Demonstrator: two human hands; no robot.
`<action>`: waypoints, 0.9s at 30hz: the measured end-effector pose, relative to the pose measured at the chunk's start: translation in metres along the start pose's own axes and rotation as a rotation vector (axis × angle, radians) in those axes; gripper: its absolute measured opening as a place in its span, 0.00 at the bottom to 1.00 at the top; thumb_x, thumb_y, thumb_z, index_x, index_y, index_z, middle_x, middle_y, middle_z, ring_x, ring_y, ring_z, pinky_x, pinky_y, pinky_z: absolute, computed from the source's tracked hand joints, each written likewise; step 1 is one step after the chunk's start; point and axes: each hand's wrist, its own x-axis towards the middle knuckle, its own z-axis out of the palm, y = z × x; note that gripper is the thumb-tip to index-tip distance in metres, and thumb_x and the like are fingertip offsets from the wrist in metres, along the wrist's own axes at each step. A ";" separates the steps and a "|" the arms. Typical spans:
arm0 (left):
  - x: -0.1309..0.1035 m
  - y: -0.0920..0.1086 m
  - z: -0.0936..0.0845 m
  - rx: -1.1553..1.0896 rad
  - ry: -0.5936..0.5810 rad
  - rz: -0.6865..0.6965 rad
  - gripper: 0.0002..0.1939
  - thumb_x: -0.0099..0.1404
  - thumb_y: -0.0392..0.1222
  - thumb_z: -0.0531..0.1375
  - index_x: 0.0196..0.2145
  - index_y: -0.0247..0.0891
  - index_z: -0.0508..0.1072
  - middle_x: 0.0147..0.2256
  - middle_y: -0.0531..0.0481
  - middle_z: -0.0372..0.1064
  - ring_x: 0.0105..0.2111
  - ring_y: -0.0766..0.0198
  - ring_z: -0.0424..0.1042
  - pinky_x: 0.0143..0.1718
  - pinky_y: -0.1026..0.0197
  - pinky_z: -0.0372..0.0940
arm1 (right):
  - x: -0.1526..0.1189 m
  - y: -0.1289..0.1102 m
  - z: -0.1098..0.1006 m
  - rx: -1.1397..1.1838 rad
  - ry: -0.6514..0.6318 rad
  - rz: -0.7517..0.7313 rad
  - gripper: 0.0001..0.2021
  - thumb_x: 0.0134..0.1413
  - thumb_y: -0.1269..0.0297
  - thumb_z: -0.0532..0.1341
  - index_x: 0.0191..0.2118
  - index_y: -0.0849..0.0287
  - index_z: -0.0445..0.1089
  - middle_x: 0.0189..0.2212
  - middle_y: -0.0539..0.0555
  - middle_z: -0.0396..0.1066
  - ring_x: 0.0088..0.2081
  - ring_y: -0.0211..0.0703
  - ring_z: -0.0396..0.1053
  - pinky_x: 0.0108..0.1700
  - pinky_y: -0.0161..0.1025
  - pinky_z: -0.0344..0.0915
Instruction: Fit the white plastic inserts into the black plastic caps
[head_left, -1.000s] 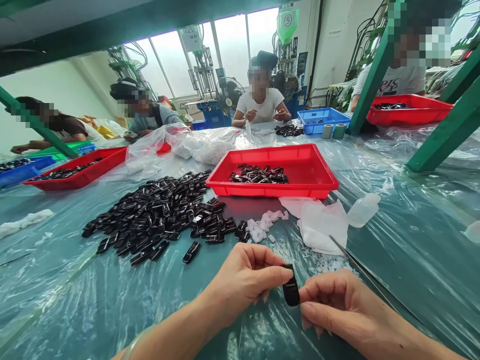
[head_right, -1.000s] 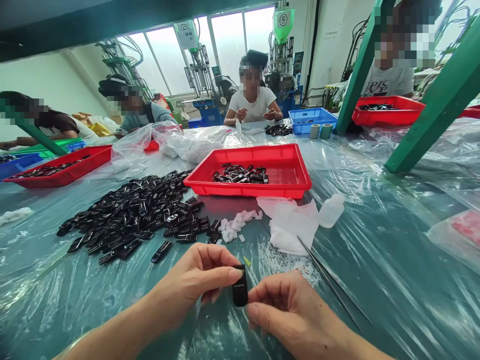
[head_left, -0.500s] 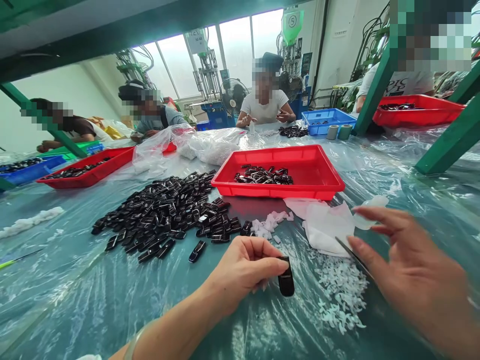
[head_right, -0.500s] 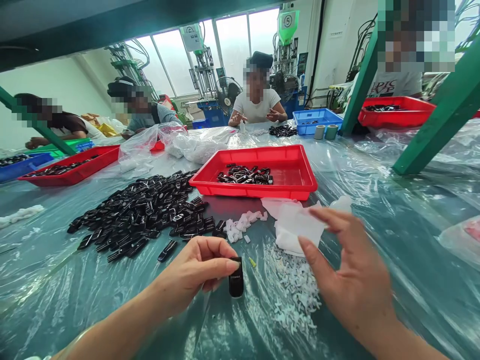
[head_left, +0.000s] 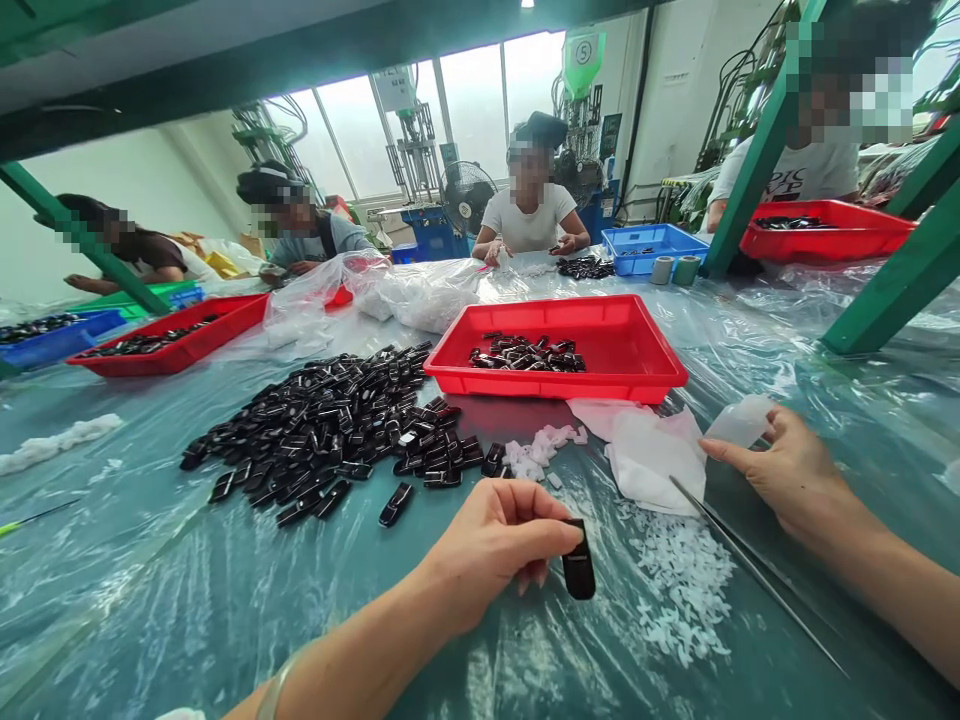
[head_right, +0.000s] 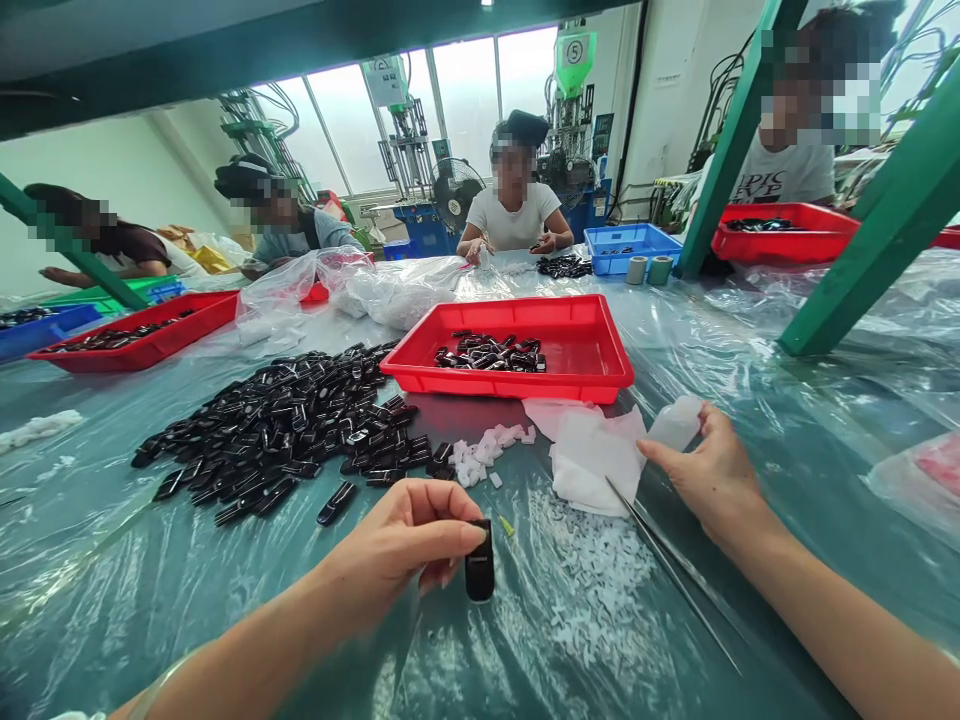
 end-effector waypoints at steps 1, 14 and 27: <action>0.000 -0.001 0.000 0.000 -0.005 -0.005 0.10 0.46 0.41 0.65 0.22 0.34 0.68 0.14 0.58 0.60 0.14 0.75 0.57 0.14 0.70 0.50 | 0.000 0.000 0.000 0.002 -0.041 0.042 0.15 0.55 0.56 0.58 0.42 0.62 0.64 0.32 0.52 0.68 0.28 0.36 0.67 0.29 0.36 0.66; -0.005 -0.011 0.011 -0.129 -0.252 -0.078 0.16 0.52 0.45 0.63 0.30 0.36 0.61 0.29 0.44 0.74 0.24 0.61 0.75 0.19 0.70 0.64 | -0.029 -0.057 -0.022 0.097 -0.058 -0.186 0.17 0.47 0.63 0.60 0.46 0.51 0.67 0.44 0.53 0.68 0.43 0.47 0.66 0.43 0.42 0.62; 0.000 -0.022 0.017 -0.146 -0.295 -0.142 0.15 0.48 0.42 0.66 0.29 0.34 0.64 0.24 0.47 0.72 0.20 0.66 0.73 0.18 0.72 0.64 | -0.056 -0.077 -0.020 -0.012 -0.189 -0.706 0.20 0.51 0.76 0.53 0.50 0.54 0.64 0.40 0.56 0.66 0.41 0.43 0.67 0.37 0.37 0.67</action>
